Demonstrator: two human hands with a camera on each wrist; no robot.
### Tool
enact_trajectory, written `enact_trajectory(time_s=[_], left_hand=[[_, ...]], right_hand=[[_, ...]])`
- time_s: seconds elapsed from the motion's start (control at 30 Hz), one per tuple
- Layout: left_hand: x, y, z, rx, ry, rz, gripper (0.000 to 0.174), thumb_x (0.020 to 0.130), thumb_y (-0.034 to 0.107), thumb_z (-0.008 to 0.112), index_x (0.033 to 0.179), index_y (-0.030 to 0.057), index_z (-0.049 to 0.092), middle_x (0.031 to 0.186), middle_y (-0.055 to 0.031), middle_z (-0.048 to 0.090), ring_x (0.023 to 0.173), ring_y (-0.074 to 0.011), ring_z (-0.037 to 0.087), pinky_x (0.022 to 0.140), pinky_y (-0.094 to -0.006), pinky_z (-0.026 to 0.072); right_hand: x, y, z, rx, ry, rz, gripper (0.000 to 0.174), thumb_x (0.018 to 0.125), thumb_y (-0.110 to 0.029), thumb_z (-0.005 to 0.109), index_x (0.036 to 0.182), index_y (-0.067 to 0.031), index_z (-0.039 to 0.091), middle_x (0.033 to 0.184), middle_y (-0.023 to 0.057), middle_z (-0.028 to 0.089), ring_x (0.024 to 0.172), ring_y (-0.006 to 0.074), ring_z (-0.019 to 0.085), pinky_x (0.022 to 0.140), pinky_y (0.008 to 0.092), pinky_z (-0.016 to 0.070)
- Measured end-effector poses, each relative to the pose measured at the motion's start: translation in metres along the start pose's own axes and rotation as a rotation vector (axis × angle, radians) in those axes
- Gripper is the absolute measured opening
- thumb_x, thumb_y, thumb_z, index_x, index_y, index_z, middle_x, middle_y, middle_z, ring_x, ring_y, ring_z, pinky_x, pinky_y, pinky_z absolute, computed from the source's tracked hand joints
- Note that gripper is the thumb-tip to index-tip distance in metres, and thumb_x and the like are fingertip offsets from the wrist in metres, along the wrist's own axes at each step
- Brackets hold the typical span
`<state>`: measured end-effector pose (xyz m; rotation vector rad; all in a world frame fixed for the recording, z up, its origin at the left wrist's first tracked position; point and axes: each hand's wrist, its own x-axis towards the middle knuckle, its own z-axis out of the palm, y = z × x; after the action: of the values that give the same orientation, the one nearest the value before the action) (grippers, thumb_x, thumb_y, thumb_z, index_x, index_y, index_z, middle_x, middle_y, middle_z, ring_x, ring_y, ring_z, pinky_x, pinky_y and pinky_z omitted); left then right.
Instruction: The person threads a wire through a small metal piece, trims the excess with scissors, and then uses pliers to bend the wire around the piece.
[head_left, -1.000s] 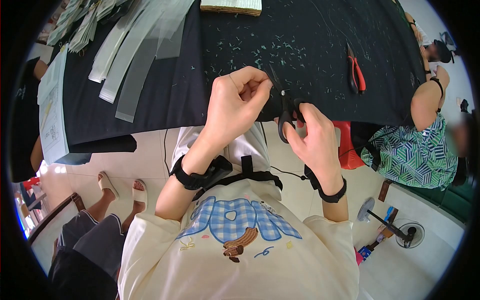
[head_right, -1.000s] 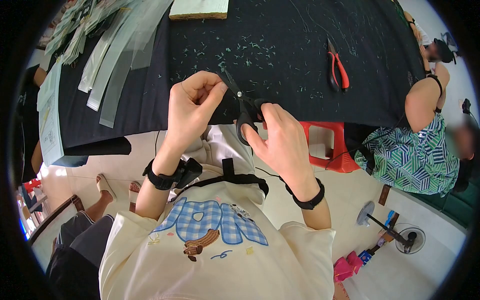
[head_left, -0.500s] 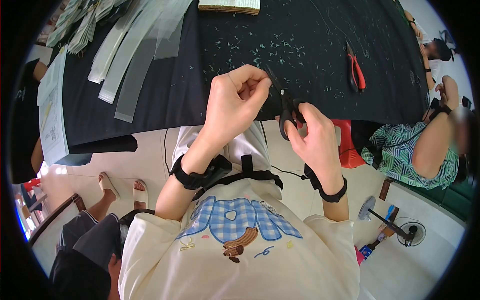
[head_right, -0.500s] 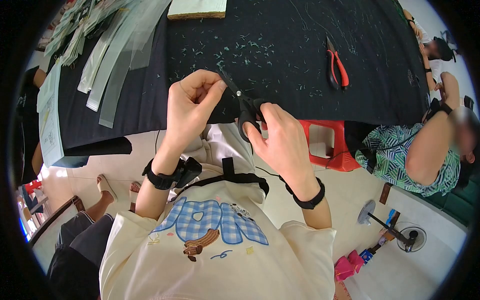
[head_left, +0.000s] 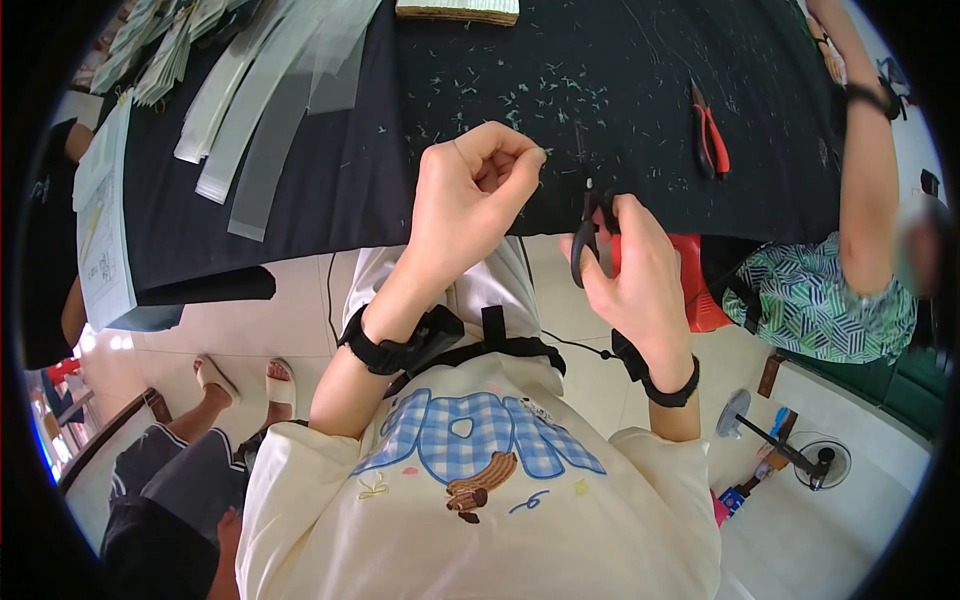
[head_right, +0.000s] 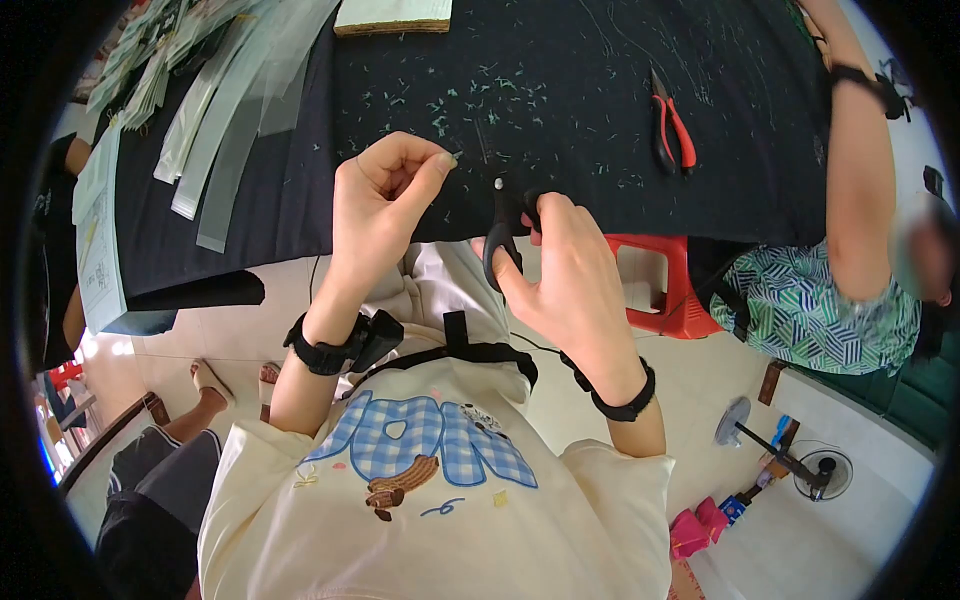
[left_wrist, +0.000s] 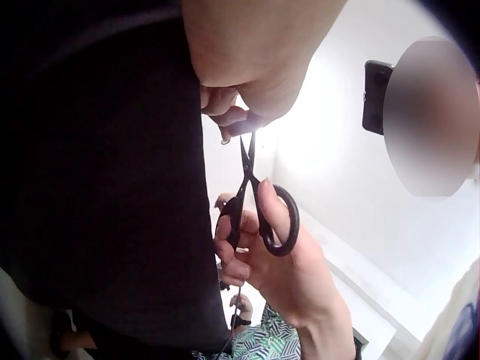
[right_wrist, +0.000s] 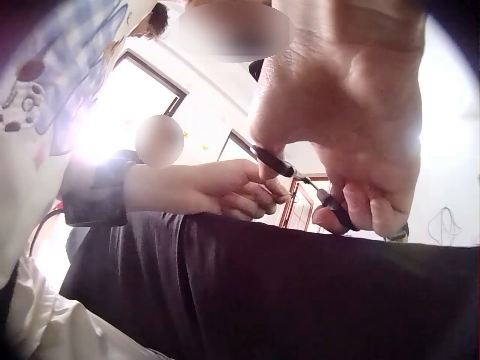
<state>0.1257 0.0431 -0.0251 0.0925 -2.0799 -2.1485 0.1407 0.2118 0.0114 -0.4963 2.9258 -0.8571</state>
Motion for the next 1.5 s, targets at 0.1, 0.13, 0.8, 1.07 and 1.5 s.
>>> enact_trajectory(time_s=[0.1,0.13,0.8,1.07,1.5], left_hand=[[-0.0005,0.0025,-0.0008,-0.006,-0.006,-0.005,0.009,0.08,0.005,0.06,0.078,-0.003,0.062,0.059,0.0024,0.054,0.051,0.0013,0.04,0.044,-0.0161,0.0317],[-0.0006,0.003,-0.0009,-0.006,-0.008,-0.005,0.009,0.08,0.005,0.06,0.078,-0.003,0.062,0.059,0.0024,0.054,0.051,0.0014,0.04,0.044,-0.0162,0.0316],[-0.0003,0.0015,0.0002,0.0,-0.013,-0.013,0.006,0.079,0.003,0.059,0.078,-0.0031,0.061,0.059,0.0025,0.054,0.05,0.0014,0.039,0.043,-0.0164,0.0296],[-0.0006,0.0037,0.0021,0.025,-0.001,0.0,0.006,0.078,0.002,0.059,0.076,-0.0027,0.061,0.057,0.0029,0.053,0.049,0.0012,0.038,0.043,-0.0169,0.0287],[-0.0032,0.0032,0.0028,0.034,-0.028,0.044,0.01,0.084,0.006,0.058,0.078,-0.0007,0.06,0.058,0.0078,0.045,0.052,0.0012,0.033,0.045,-0.0178,0.0217]], right_hand=[[0.0001,-0.0062,-0.0002,-0.055,-0.041,0.003,0.036,0.073,-0.024,0.07,0.085,0.0022,0.049,0.073,0.0123,0.052,0.069,0.0272,0.051,0.059,0.0371,0.0412],[0.0005,-0.0063,0.0014,-0.055,-0.041,0.003,0.036,0.073,-0.024,0.07,0.085,0.0022,0.049,0.073,0.0123,0.052,0.069,0.0272,0.051,0.059,0.0371,0.0412],[0.005,-0.0049,0.0058,-0.125,0.04,-0.088,0.031,0.071,-0.02,0.068,0.08,0.0019,0.048,0.073,0.0127,0.051,0.067,0.0289,0.049,0.06,0.0393,0.0405],[0.0049,-0.0049,0.0015,-0.108,0.024,-0.074,0.03,0.07,-0.02,0.067,0.08,0.0014,0.049,0.074,0.0125,0.053,0.068,0.0286,0.05,0.062,0.0389,0.0419],[0.0015,-0.0059,-0.0016,-0.1,-0.007,-0.04,0.03,0.073,-0.023,0.066,0.08,0.001,0.05,0.074,0.0124,0.055,0.069,0.0276,0.051,0.062,0.038,0.0415]])
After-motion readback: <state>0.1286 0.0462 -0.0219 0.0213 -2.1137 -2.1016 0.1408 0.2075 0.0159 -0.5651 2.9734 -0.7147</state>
